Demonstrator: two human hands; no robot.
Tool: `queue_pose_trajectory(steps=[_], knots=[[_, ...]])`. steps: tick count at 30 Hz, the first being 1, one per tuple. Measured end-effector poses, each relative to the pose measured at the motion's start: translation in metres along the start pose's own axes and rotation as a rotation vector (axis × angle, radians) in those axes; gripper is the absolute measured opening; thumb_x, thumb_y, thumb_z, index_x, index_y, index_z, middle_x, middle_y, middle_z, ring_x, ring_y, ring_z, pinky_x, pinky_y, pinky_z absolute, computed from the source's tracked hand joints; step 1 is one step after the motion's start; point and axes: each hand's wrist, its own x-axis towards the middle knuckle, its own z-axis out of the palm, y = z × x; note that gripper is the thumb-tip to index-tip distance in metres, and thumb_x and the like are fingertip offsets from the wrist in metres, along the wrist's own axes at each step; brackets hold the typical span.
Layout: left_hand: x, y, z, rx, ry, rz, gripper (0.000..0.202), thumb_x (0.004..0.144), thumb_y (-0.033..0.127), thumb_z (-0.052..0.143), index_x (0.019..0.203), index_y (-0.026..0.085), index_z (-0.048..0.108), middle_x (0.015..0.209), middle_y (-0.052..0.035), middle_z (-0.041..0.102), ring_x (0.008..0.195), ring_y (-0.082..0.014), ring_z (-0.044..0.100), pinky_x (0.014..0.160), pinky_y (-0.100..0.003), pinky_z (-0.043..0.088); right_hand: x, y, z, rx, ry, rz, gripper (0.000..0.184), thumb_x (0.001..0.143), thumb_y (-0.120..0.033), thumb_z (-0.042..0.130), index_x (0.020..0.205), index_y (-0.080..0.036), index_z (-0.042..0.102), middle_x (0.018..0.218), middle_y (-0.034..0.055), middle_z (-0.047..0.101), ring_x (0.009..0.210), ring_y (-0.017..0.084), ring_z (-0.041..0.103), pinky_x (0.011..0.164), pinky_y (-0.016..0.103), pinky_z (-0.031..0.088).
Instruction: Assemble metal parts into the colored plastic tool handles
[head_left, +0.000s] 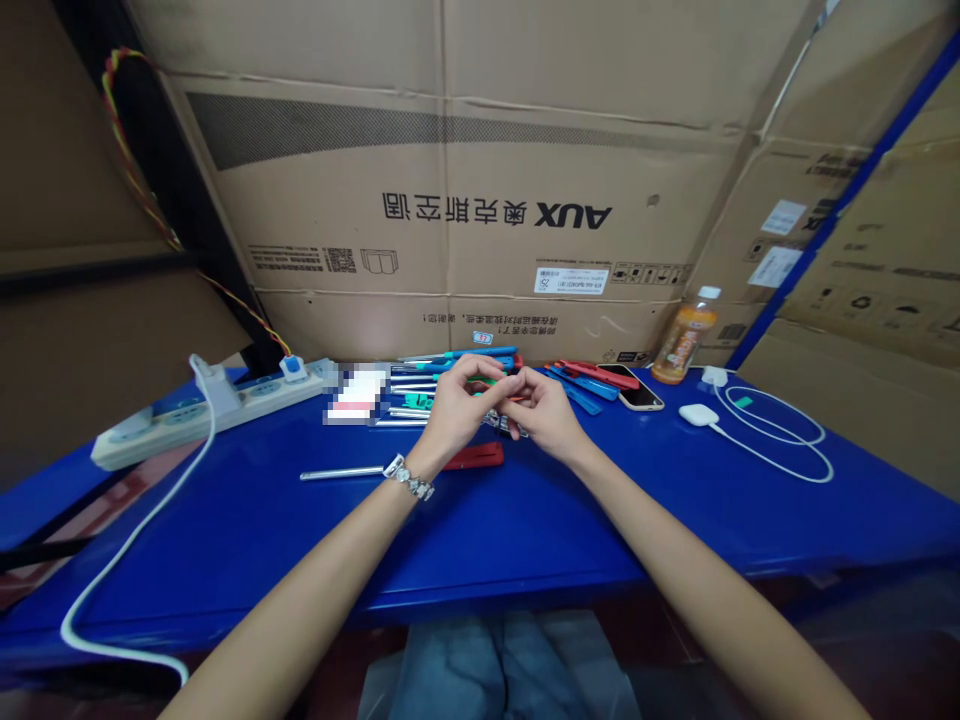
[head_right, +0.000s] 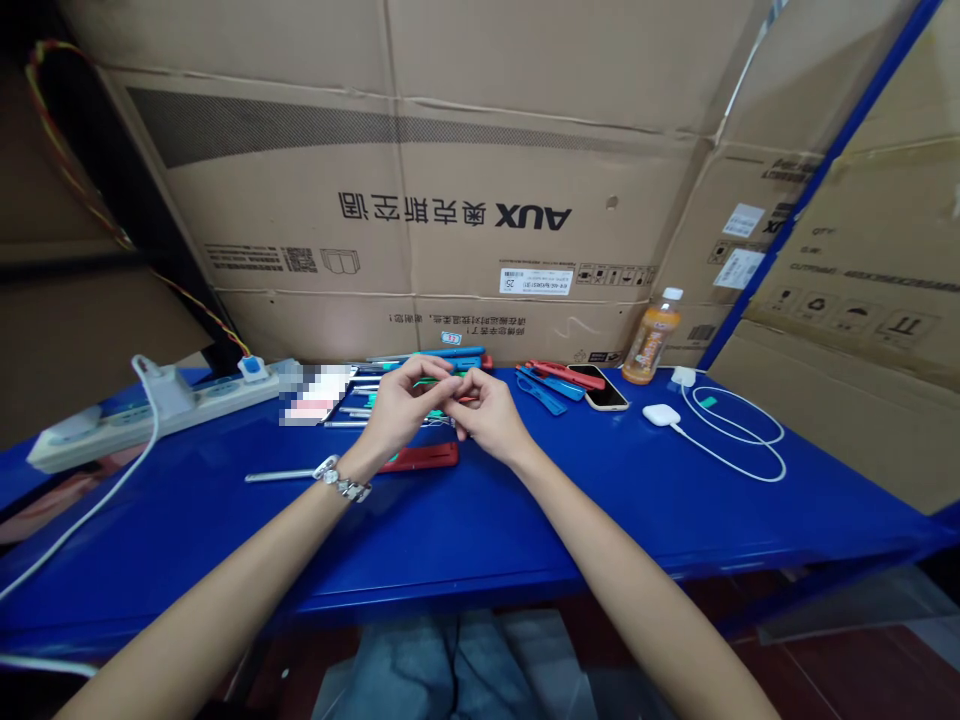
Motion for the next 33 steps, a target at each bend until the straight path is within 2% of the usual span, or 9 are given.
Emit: queue_pose_trajectory(steps=[3, 8, 11, 15, 21, 23, 26, 29, 33], knots=[[0.001, 0.000, -0.001, 0.019, -0.028, 0.029, 0.029, 0.081, 0.044, 0.072, 0.074, 0.016, 0.071, 0.093, -0.0084, 0.067, 0.094, -0.0216, 0.064, 0.080, -0.034, 0.053, -0.001, -0.002, -0.001, 0.020, 0.003, -0.013, 0.045, 0.067, -0.048, 0.079, 0.080, -0.021, 0.045, 0.060, -0.0082, 0.058, 0.038, 0.007, 0.052, 0.038, 0.019, 0.036], [0.000, 0.004, -0.008, 0.059, -0.150, 0.043, 0.032, 0.092, 0.045, 0.058, 0.094, 0.019, 0.076, 0.113, -0.0109, 0.063, 0.102, -0.0222, 0.063, 0.075, -0.032, 0.056, -0.003, -0.013, -0.014, -0.030, -0.205, 0.047, 0.042, 0.079, -0.053, 0.067, 0.099, -0.017, 0.058, 0.054, -0.0056, 0.059, 0.037, 0.007, 0.048, 0.037, 0.018, 0.029], [-0.002, 0.005, -0.005, 0.086, -0.062, 0.060, 0.027, 0.089, 0.041, 0.064, 0.101, 0.019, 0.074, 0.108, -0.0090, 0.064, 0.097, -0.0194, 0.064, 0.075, -0.030, 0.055, 0.000, -0.011, -0.011, -0.024, -0.138, 0.051, 0.041, 0.074, -0.053, 0.073, 0.084, -0.017, 0.055, 0.057, -0.0043, 0.060, 0.039, 0.007, 0.051, 0.036, 0.018, 0.029], [-0.001, 0.006, 0.002, 0.080, 0.024, 0.080, 0.023, 0.078, 0.040, 0.076, 0.077, 0.017, 0.072, 0.092, -0.0067, 0.065, 0.089, -0.0194, 0.065, 0.071, -0.030, 0.054, 0.002, -0.002, -0.002, 0.041, -0.018, 0.000, 0.049, 0.064, -0.047, 0.082, 0.074, -0.021, 0.041, 0.059, -0.0066, 0.059, 0.040, 0.008, 0.054, 0.038, 0.018, 0.035], [-0.001, 0.007, -0.005, 0.179, -0.127, 0.122, 0.026, 0.092, 0.040, 0.060, 0.090, 0.020, 0.076, 0.106, -0.0097, 0.067, 0.105, -0.0231, 0.062, 0.094, -0.041, 0.049, -0.003, -0.008, -0.012, -0.036, -0.193, 0.017, 0.042, 0.078, -0.053, 0.069, 0.100, -0.019, 0.055, 0.065, -0.0035, 0.062, 0.047, 0.010, 0.056, 0.037, 0.019, 0.036], [-0.001, 0.007, -0.006, 0.220, -0.153, 0.150, 0.027, 0.096, 0.037, 0.054, 0.096, 0.020, 0.076, 0.111, -0.0097, 0.065, 0.110, -0.0230, 0.060, 0.100, -0.042, 0.046, -0.004, -0.011, -0.017, -0.081, -0.224, 0.033, 0.041, 0.081, -0.054, 0.065, 0.098, -0.017, 0.059, 0.060, -0.0031, 0.061, 0.045, 0.009, 0.052, 0.038, 0.020, 0.036], [-0.002, 0.007, -0.010, 0.250, -0.130, 0.163, 0.027, 0.097, 0.034, 0.051, 0.109, 0.021, 0.071, 0.117, -0.0096, 0.064, 0.112, -0.0216, 0.059, 0.097, -0.038, 0.048, -0.001, -0.011, -0.018, -0.099, -0.162, 0.037, 0.038, 0.076, -0.052, 0.072, 0.083, -0.017, 0.059, 0.058, -0.0033, 0.060, 0.044, 0.007, 0.049, 0.041, 0.020, 0.036], [-0.007, 0.005, -0.021, 0.323, -0.105, 0.085, 0.027, 0.097, 0.037, 0.051, 0.105, 0.019, 0.069, 0.107, -0.0080, 0.068, 0.097, -0.0200, 0.063, 0.080, -0.032, 0.051, 0.002, -0.007, -0.012, -0.025, -0.059, 0.016, 0.045, 0.065, -0.048, 0.082, 0.070, -0.020, 0.047, 0.057, -0.0055, 0.058, 0.044, 0.008, 0.052, 0.043, 0.020, 0.037], [-0.025, -0.007, -0.044, 0.478, -0.338, -0.067, 0.024, 0.090, 0.038, 0.058, 0.094, 0.017, 0.067, 0.087, -0.0051, 0.071, 0.080, -0.0203, 0.065, 0.073, -0.033, 0.051, 0.005, 0.000, -0.003, 0.028, 0.023, 0.001, 0.054, 0.065, -0.046, 0.083, 0.071, -0.023, 0.034, 0.056, -0.0072, 0.058, 0.038, 0.010, 0.052, 0.038, 0.021, 0.037]])
